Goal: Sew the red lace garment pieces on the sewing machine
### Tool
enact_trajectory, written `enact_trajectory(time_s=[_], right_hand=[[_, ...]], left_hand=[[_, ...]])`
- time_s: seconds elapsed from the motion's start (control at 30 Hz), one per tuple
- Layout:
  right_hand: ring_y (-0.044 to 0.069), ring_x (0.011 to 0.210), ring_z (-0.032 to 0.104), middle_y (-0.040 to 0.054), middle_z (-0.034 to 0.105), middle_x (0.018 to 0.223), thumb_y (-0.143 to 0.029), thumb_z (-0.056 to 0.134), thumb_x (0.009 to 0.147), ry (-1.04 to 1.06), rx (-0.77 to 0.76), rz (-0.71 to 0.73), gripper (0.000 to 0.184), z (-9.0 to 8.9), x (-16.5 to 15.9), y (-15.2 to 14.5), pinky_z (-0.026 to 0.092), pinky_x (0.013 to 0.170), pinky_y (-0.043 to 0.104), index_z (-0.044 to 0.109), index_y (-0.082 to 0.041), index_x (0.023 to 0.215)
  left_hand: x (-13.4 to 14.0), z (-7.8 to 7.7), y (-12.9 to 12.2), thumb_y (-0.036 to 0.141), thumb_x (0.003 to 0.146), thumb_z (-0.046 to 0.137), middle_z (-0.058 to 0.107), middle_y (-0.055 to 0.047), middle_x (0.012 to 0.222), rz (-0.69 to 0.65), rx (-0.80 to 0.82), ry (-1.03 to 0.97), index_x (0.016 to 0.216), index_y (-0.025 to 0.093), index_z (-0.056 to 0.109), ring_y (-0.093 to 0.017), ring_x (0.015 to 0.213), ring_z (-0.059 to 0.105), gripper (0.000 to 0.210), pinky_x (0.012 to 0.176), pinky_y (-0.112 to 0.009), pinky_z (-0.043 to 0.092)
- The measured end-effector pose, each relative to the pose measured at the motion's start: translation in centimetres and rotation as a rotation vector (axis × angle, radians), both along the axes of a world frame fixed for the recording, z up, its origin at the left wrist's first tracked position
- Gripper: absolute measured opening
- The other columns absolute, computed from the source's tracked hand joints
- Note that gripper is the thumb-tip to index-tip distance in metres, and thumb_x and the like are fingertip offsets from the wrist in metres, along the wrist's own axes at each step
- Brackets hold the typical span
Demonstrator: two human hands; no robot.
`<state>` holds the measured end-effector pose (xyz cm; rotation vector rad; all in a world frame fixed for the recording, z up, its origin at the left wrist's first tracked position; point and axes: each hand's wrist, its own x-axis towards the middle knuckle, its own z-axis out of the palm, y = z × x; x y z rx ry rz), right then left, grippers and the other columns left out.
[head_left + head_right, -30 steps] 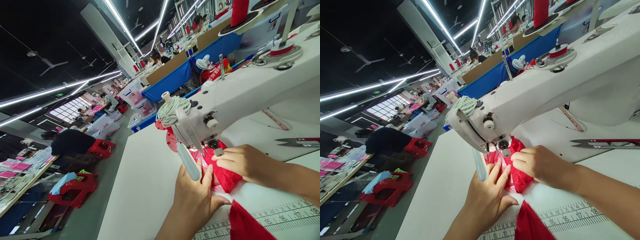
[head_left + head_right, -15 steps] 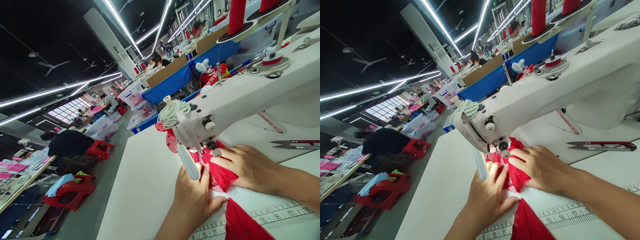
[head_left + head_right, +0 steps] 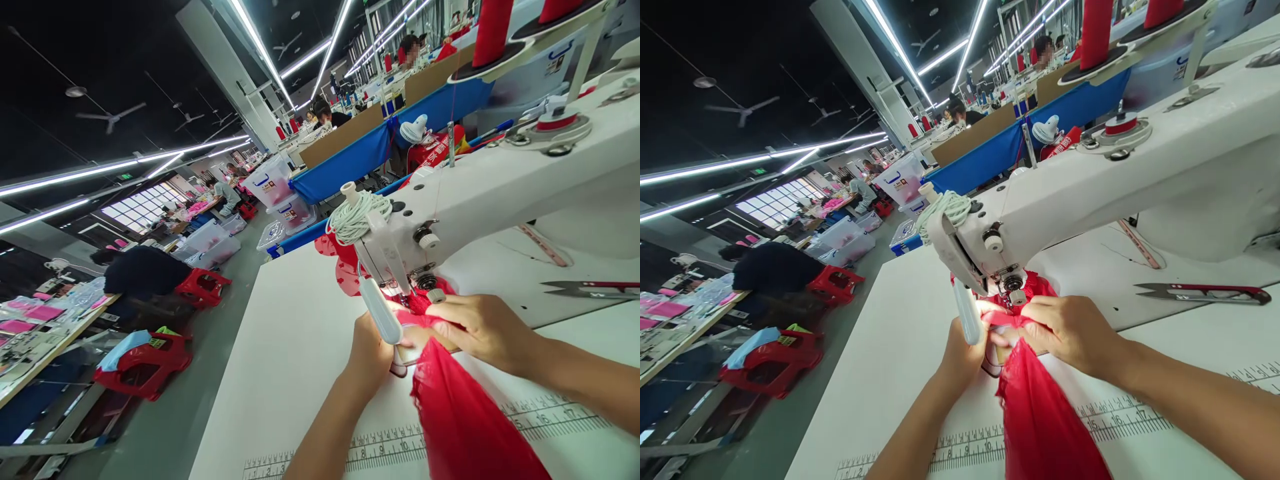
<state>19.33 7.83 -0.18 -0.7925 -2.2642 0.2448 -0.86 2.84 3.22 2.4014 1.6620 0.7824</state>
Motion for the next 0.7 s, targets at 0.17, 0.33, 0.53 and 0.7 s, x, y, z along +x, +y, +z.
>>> enact_trajectory(time_s=[0.17,0.33,0.53,0.7], right_hand=[[0.012,0.05,0.042,-0.0034,0.047,0.057,-0.026,0.038,0.099,0.02,-0.113,-0.01,0.036,0.5,-0.3,0.2,0.032,0.049,0.023,0.046,-0.022,0.064],[0.011,0.049,0.043,-0.0038,0.048,0.06,-0.021,0.04,0.096,-0.04,-0.007,0.079,0.03,0.7,0.1,0.1,0.03,0.047,0.023,0.048,-0.021,0.067],[0.011,0.045,0.05,0.0034,0.067,0.088,-0.002,0.035,0.084,-0.092,0.28,-0.069,0.033,0.7,1.3,0.0,0.025,0.042,0.027,0.059,-0.019,0.1],[0.016,0.07,0.065,0.0087,0.069,0.105,-0.009,0.043,0.087,-0.095,0.204,0.15,0.042,0.8,0.7,-0.7,0.044,0.056,0.027,0.049,-0.015,0.128]], left_hand=[[0.6,0.1,0.4,0.013,0.088,0.051,0.071,-0.002,0.086,0.001,-0.152,-0.265,0.107,0.02,0.063,-0.016,0.076,0.068,0.024,0.071,-0.026,0.055],[1.6,0.0,-0.2,0.012,0.08,0.055,0.066,0.0,0.077,0.035,-0.223,-0.434,0.084,0.019,0.061,-0.014,0.071,0.061,0.01,0.064,-0.023,0.049],[1.1,-0.2,-0.2,0.01,0.079,0.05,0.043,0.003,0.061,-0.018,-0.189,-0.397,0.06,0.02,0.04,-0.011,0.059,0.041,0.024,0.055,-0.023,0.035],[1.1,0.0,-0.5,0.027,0.091,0.05,0.037,0.003,0.06,-0.075,-0.145,-0.319,0.058,0.021,0.034,-0.013,0.059,0.035,0.036,0.058,-0.027,0.035]])
